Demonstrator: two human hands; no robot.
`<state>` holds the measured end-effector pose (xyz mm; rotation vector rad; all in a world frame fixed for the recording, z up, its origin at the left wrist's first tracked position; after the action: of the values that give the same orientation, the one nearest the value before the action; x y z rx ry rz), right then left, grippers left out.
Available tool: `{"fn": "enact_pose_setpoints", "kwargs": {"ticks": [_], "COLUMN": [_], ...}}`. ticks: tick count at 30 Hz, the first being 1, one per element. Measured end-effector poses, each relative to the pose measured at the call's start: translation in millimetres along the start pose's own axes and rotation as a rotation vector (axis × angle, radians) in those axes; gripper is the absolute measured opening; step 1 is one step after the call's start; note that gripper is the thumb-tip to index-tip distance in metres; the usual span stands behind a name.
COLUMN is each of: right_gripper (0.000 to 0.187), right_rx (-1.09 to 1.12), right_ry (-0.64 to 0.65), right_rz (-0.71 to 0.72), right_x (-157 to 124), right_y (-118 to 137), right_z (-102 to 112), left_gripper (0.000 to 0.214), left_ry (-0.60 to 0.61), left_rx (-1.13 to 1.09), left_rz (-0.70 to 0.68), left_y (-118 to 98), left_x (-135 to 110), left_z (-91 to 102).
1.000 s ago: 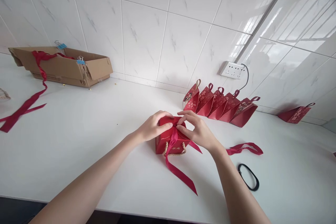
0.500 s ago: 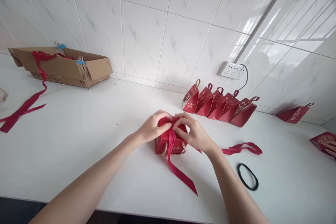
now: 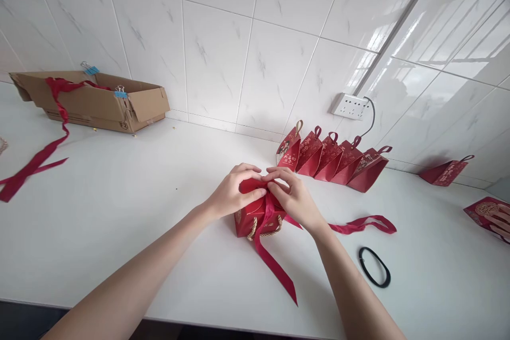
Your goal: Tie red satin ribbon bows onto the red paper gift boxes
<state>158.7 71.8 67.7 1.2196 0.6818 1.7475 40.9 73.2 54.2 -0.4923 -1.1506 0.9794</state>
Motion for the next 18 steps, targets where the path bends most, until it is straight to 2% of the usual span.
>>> {"fn": "enact_pose_setpoints", "kwargs": {"ticks": [7,14,18], "right_gripper": [0.013,0.010,0.007], "right_rx": [-0.220,-0.338,-0.362], "right_ry": [0.027,-0.011,0.000], "right_rz": [0.094,0.091,0.171], "right_x": [-1.8,0.0,-0.7], "right_y": [0.9,1.2,8.7], "right_z": [1.9,11.4,13.6], "left_gripper": [0.014,0.008,0.008], "left_ry": [0.043,0.043,0.055], "left_rx": [0.009,0.002,0.000], "left_rz": [-0.051,-0.004,-0.002], "left_y": [-4.5,-3.0,-2.5], "left_x": [-3.1,-1.7,-1.8], "left_z": [-4.2,-2.2,-3.0]}}
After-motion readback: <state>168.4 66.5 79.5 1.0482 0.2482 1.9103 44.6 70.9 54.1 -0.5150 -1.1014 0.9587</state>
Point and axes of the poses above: each hand's wrist, its own x-axis towards the middle knuckle, its own z-axis out of the back of the hand, y = z × x, the point moved 9 cm from there along x, towards the middle knuckle, and after that the axes turned 13 degrees about -y, right-handed, at the moved point
